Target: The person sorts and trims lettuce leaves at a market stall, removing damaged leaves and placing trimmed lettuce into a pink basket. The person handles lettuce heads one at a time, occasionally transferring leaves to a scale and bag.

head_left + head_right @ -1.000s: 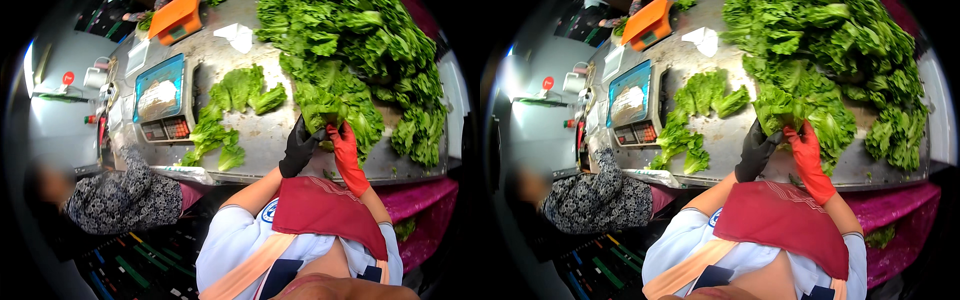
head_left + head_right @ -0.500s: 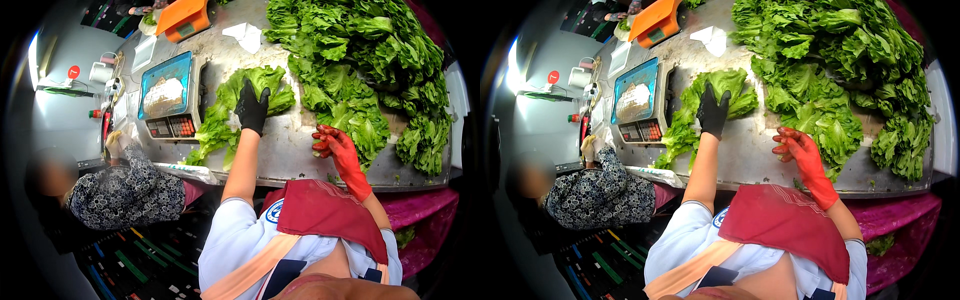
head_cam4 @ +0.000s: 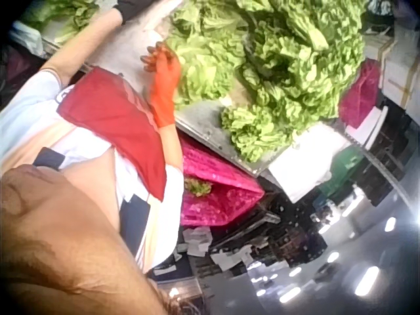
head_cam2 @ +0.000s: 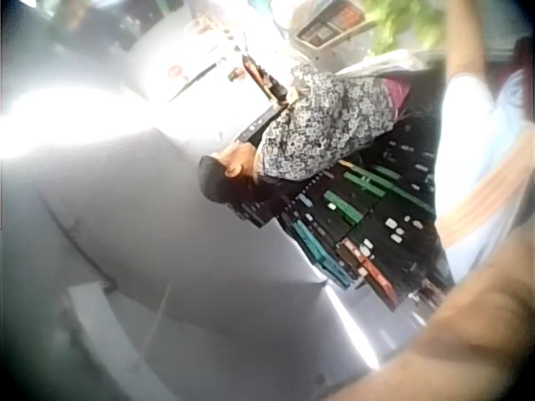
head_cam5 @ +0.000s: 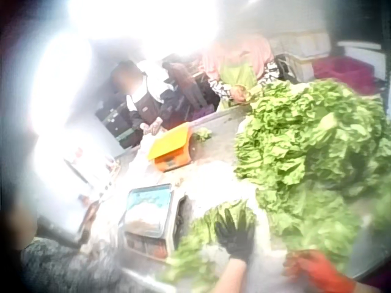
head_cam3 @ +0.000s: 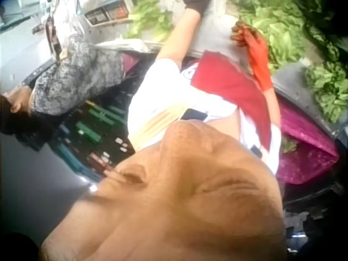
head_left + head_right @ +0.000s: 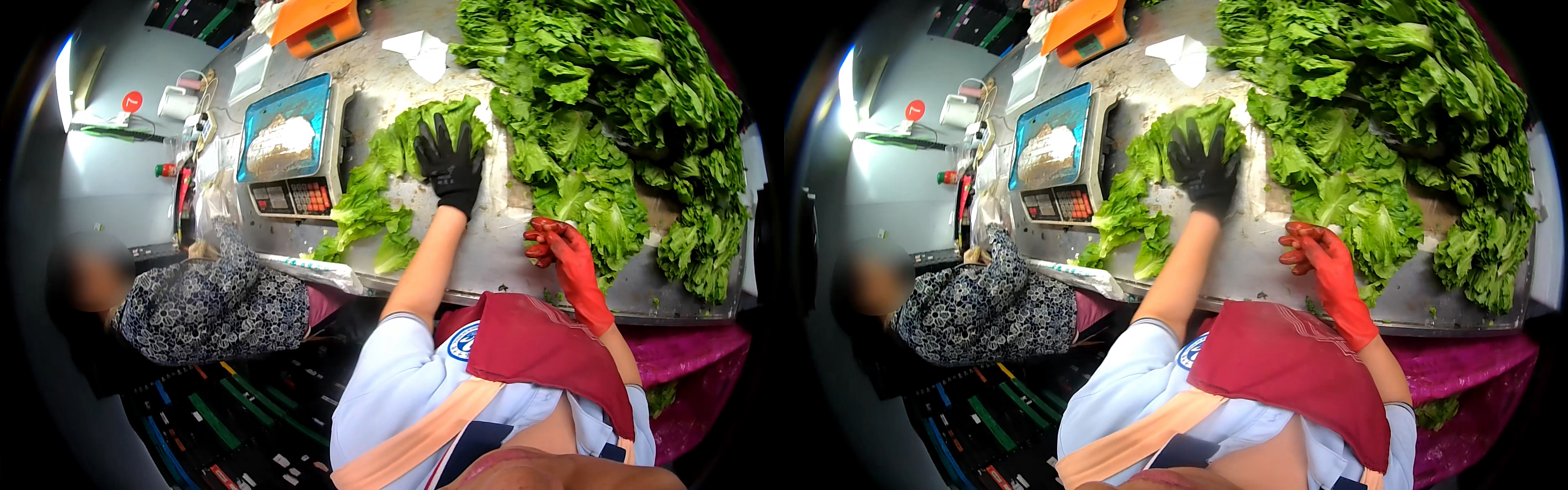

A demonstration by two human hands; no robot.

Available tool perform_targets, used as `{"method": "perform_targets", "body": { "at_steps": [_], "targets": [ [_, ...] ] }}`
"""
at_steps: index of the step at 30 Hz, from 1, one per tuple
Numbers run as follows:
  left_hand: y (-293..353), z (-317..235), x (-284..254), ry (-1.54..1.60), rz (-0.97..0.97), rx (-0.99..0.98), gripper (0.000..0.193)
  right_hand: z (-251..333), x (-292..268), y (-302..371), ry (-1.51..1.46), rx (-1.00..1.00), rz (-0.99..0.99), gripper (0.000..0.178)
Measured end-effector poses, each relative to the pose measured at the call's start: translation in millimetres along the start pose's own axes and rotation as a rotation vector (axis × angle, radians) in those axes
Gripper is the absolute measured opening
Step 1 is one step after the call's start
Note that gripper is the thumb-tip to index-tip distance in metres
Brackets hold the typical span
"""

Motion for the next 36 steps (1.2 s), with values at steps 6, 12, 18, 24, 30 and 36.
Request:
{"method": "perform_targets", "body": {
  "at_steps": [6, 12, 18, 24, 30, 36],
  "targets": [
    [0, -25, -7, 0.044, 0.069, -0.055, 0.073, -9, 1, -2, 0.041, 0.054, 0.029, 0.033],
    [32, 17, -57, -0.028, -0.416, -0.014, 0.035, -13, -5, -4, 0.029, 0.058, 0.033, 0.033],
    [37, 65, -47, -0.206, -0.084, -0.179, 0.031, -11, 6, -3, 0.055, 0.106, 0.056, 0.031],
    [58, 107, -31, 0.181, -0.25, -0.377, 0.029, -12, 8, -1, 0.094, 0.105, 0.049, 0.032],
    [70, 44, -62, 1.196, -0.584, -0.604, 0.017, 7, 34, -8, 0.194, 0.076, 0.122, 0.039],
    [78, -49, -59, 1.054, -0.196, -0.263, 0.016, 12, 42, -29, 0.004, -0.031, 0.016, 0.055]
  ]
}}
Point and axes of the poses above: each hand's wrist, its own y-axis away from the middle knuckle, its own x-axis out of the palm, z = x × y, the point moved 5 cm from there along -y, towards the middle knuckle, and after that the axes turned 11 degrees about x, right-handed, at the moved point
